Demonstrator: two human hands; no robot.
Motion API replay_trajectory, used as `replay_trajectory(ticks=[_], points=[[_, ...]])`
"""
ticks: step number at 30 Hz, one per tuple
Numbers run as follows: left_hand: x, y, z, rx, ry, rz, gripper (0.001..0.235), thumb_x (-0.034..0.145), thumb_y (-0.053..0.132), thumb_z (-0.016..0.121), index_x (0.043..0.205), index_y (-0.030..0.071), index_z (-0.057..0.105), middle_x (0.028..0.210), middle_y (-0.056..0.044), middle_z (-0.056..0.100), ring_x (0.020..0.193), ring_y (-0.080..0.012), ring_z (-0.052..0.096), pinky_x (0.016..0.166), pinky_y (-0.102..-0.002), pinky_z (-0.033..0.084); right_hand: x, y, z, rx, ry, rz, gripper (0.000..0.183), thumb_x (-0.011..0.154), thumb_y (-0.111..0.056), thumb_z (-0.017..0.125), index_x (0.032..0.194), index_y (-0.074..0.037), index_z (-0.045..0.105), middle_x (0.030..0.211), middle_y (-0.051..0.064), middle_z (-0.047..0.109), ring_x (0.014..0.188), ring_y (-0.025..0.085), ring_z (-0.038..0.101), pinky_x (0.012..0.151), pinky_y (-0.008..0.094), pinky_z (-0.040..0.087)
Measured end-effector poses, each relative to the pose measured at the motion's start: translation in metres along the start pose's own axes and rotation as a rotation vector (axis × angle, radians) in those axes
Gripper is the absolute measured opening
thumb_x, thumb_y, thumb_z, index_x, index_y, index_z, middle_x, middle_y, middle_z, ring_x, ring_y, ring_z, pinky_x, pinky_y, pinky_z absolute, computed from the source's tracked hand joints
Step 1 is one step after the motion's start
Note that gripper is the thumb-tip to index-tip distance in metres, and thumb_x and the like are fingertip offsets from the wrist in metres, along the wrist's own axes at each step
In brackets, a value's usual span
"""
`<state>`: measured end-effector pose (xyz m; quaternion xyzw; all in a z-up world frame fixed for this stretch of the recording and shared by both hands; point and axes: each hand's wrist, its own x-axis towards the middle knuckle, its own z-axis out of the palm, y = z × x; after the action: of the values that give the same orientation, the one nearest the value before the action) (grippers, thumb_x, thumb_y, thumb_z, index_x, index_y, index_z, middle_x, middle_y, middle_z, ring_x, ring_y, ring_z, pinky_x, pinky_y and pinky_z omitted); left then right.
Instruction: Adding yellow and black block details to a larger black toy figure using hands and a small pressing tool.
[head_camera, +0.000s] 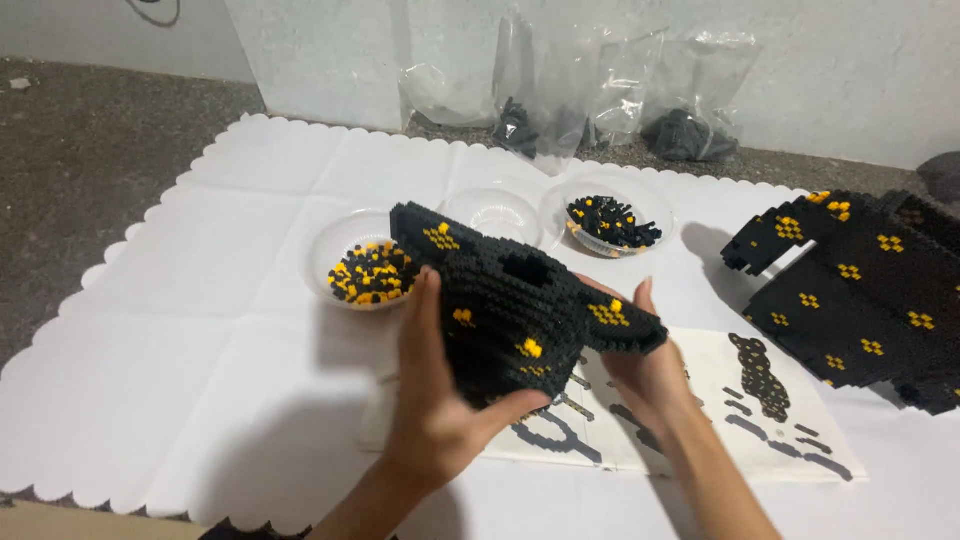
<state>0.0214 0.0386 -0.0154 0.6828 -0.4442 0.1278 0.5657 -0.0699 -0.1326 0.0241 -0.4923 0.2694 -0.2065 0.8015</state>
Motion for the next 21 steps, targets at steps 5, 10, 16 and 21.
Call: replay_trajectory(ticks=[5, 10, 16, 21], points=[[0.012, 0.006, 0.018, 0.041, -0.027, -0.051, 0.135, 0.049, 0.042, 0.094, 0.145, 0.001, 0.01, 0.154, -0.02, 0.014, 0.145, -0.0347, 0.013, 0.117, -0.05, 0.013, -0.027, 0.002, 0.007, 0.324, -0.061, -0.102, 0.066, 0.091, -0.045, 0.028, 0.136, 0.0, 0.041, 0.144, 0.01, 0.043, 0.136, 0.018, 0.037, 0.115, 0.03, 0.023], [0.009, 0.025, 0.041, -0.152, 0.032, 0.016, 0.126, 0.051, 0.033, 0.093, 0.143, 0.0, 0.015, 0.151, -0.023, 0.02, 0.143, -0.0383, 0.019, 0.117, -0.052, 0.017, -0.042, 0.004, -0.03, 0.214, -0.182, -0.38, 0.065, 0.096, -0.045, 0.022, 0.134, 0.005, 0.042, 0.153, 0.009, 0.032, 0.14, 0.022, 0.031, 0.114, 0.036, 0.02], [-0.009, 0.054, 0.072, -0.165, 0.092, 0.003, 0.121, 0.057, 0.039, 0.089, 0.143, -0.003, 0.016, 0.15, -0.026, 0.019, 0.143, -0.04, 0.019, 0.117, -0.053, 0.019, -0.045, -0.011, -0.066, 0.223, -0.159, -0.38, 0.071, 0.095, -0.049, 0.03, 0.126, 0.013, 0.047, 0.147, 0.022, 0.039, 0.137, 0.033, 0.037, 0.112, 0.044, 0.024], [-0.021, 0.069, 0.083, -0.142, 0.108, -0.055, 0.102, 0.075, 0.033, 0.079, 0.144, -0.004, 0.013, 0.151, -0.029, 0.015, 0.142, -0.0437, 0.016, 0.115, -0.056, 0.019, -0.033, -0.023, -0.078, 0.247, -0.092, -0.304, 0.072, 0.097, -0.052, 0.03, 0.112, 0.013, 0.057, 0.134, 0.031, 0.051, 0.126, 0.04, 0.049, 0.105, 0.049, 0.035]])
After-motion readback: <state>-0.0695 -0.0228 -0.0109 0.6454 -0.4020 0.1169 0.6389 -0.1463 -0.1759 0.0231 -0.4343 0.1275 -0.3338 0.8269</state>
